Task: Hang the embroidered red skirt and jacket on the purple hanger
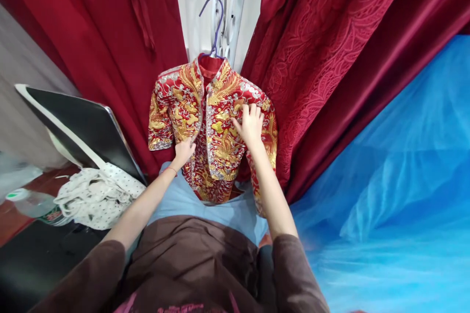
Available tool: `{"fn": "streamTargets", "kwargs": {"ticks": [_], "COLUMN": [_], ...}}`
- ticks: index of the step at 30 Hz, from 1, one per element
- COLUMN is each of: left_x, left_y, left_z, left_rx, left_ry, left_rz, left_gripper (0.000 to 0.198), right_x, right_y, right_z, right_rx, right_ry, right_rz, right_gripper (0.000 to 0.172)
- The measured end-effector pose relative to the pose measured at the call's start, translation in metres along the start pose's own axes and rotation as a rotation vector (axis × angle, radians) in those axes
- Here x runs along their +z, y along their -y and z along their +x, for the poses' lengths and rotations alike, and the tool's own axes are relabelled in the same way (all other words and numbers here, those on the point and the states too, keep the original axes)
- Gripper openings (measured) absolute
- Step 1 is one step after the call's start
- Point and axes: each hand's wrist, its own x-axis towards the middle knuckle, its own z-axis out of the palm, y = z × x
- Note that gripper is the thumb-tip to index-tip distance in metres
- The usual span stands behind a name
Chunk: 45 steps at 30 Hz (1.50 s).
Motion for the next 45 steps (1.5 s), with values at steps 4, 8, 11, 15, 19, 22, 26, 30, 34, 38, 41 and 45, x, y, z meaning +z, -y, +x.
{"fn": "streamTargets", "kwargs": {"ticks": [4, 8, 11, 15, 19, 22, 26, 30, 34, 38, 41, 45], "left_x": [0.017, 0.036, 0.053, 0.087, 0.108, 0.106, 0.107, 0.116, 0.115, 0.103, 0.096, 0.093], "left_y": [-0.051, -0.089, -0.082, -0.044, -0.007, 0.011, 0.011, -0.005, -0.013, -0.012, -0.010, -0.006], "left_z": [-0.038, -0.053, -0.059, -0.089, -0.101, -0.087, -0.082, -0.102, -0.112, -0.109, -0.109, -0.111], "left_rx": [0.063, 0.033, -0.055, -0.498, -0.729, -0.800, -0.803, -0.743, -0.704, -0.649, -0.624, -0.616], "left_ry": [0.133, 0.127, 0.119, 0.166, 0.167, 0.087, 0.055, 0.161, 0.214, 0.277, 0.309, 0.343], "left_rz": [-0.190, -0.348, -0.563, -1.111, -1.277, -1.373, -1.480, -1.603, -1.690, -1.761, -1.795, -1.819], "left_gripper": [0.025, 0.027, 0.019, 0.016, 0.024, 0.028, 0.024, 0.022, 0.024, 0.020, 0.019, 0.020], "right_x": [0.012, 0.017, 0.028, 0.077, 0.137, 0.164, 0.178, 0.182, 0.176, 0.170, 0.168, 0.167], "right_y": [-0.013, -0.015, -0.010, 0.014, 0.035, 0.033, 0.028, 0.040, 0.047, 0.044, 0.046, 0.051], "right_z": [0.021, 0.008, -0.039, -0.135, -0.199, -0.207, -0.207, -0.220, -0.231, -0.233, -0.232, -0.232], "right_rx": [0.007, 0.041, 0.089, 0.555, 1.238, 1.367, 1.432, 1.403, 1.350, 1.297, 1.259, 1.230], "right_ry": [0.003, -0.029, -0.142, -0.063, 0.392, 0.438, 0.320, 0.281, 0.275, 0.346, 0.387, 0.364], "right_rz": [0.119, 0.197, 0.337, 0.736, 1.217, 1.341, 1.478, 1.567, 1.605, 1.612, 1.615, 1.587], "right_gripper": [0.050, 0.048, 0.034, 0.014, 0.023, 0.030, 0.032, 0.036, 0.035, 0.035, 0.036, 0.037]}}
